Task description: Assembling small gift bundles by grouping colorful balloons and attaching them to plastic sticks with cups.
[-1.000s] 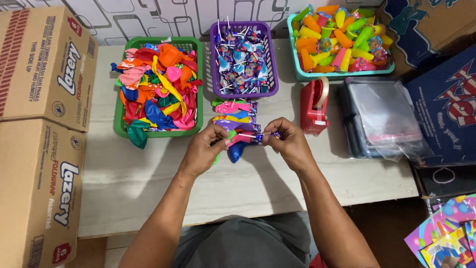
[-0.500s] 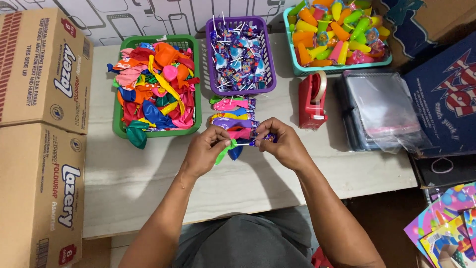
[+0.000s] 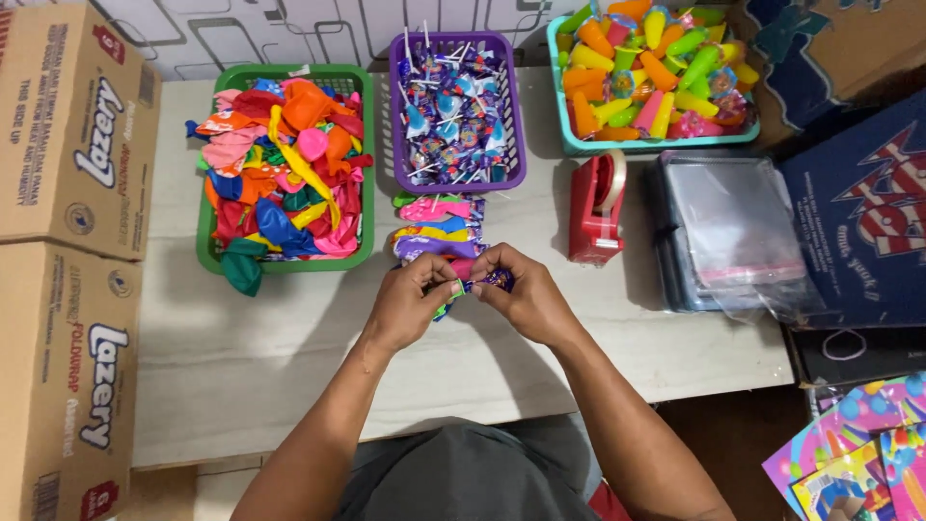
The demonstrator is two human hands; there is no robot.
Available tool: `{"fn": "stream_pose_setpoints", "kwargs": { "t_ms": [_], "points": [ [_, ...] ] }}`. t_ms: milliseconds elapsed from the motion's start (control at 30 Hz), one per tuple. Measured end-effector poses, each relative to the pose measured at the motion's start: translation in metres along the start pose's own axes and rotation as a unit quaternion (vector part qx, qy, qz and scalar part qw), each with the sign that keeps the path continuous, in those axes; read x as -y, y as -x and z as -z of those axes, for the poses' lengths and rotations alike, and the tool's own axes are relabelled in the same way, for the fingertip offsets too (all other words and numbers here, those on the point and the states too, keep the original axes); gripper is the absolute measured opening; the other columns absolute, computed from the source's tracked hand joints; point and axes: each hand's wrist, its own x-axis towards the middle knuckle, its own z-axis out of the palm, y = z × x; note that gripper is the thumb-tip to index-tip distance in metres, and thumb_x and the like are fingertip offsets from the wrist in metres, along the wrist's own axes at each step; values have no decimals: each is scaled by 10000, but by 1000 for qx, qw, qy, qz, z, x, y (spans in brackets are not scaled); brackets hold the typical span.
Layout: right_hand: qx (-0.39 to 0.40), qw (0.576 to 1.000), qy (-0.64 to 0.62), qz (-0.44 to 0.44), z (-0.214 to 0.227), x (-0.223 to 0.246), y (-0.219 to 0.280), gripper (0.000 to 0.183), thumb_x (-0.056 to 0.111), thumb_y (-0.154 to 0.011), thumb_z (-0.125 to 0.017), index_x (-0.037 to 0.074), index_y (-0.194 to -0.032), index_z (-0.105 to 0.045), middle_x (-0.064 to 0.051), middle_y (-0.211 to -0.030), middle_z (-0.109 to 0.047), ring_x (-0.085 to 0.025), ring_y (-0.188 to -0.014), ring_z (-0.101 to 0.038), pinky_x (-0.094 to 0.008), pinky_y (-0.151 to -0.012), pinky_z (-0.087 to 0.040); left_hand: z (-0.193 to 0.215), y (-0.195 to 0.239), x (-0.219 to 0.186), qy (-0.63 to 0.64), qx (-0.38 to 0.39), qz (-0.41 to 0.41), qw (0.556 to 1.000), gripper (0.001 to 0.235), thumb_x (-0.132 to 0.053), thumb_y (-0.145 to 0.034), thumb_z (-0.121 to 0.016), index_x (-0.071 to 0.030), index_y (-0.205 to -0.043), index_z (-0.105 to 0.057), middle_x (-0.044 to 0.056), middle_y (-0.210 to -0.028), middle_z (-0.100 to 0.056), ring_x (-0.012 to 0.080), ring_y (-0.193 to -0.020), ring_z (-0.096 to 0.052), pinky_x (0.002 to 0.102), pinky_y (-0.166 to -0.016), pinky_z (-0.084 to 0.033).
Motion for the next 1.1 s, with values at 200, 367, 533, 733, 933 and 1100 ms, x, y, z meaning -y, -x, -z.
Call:
{"fn": "stream_pose_setpoints", "kwargs": {
  "t_ms": [200,367,533,733,933,1100],
  "points": [
    [10,999,-38,-15,14,10,6,241,-73,-839,-651,-27,-1073,-682,-177,-921,-711,-218,-815,-703,-361,-767,-581,-11,-6,-4,-6,17,24,1000,82,-149,-950,-696,-108,-1020,-708,84,-848,-791,223,-850,-747,404,-807,-572],
    [-6,998,-47,-34,17,0,3,221,-67,-839,-659,-41,-1054,-696,-179,-915,-718,-212,-811,-705,-339,-757,-573,3,-4,-27,20,68,32,997,168,-134,-962,-661,-102,-1112,-729,126,-974,-787,238,-908,-752,415,-855,-574],
    [-9,998,-46,-41,10,-4,0,223,-66,-826,-685,-49,-1048,-702,-176,-899,-718,-203,-798,-710,-322,-741,-576,14,-8,-28,-23,72,21,997,223,-68,-937,-660,-93,-1141,-747,146,-966,-778,257,-910,-748,402,-836,-575],
    [-8,996,-59,-61,-3,-11,-7,229,-70,-804,-713,-52,-1032,-706,-167,-867,-706,-197,-757,-702,-297,-674,-587,18,-15,-13,-21,55,32,998,236,-124,-912,-733,-135,-1147,-744,89,-997,-788,230,-930,-760,362,-825,-580],
    [2,997,-58,-58,-11,-15,-18,311,-78,-771,-763,-31,-1068,-686,-143,-881,-675,-177,-737,-668,-293,-658,-602,20,-18,-12,-15,51,35,998,194,-120,-916,-732,-129,-1109,-748,85,-961,-784,240,-935,-756,371,-815,-590],
    [6,996,-61,-69,-17,-5,-19,492,-76,-768,-800,-22,-1211,-592,-188,-953,-676,-212,-762,-700,-324,-673,-630,27,-18,-18,-43,45,40,997,193,-194,-884,-770,-183,-1076,-787,90,-981,-798,281,-994,-739,390,-843,-574]
  ]
}}
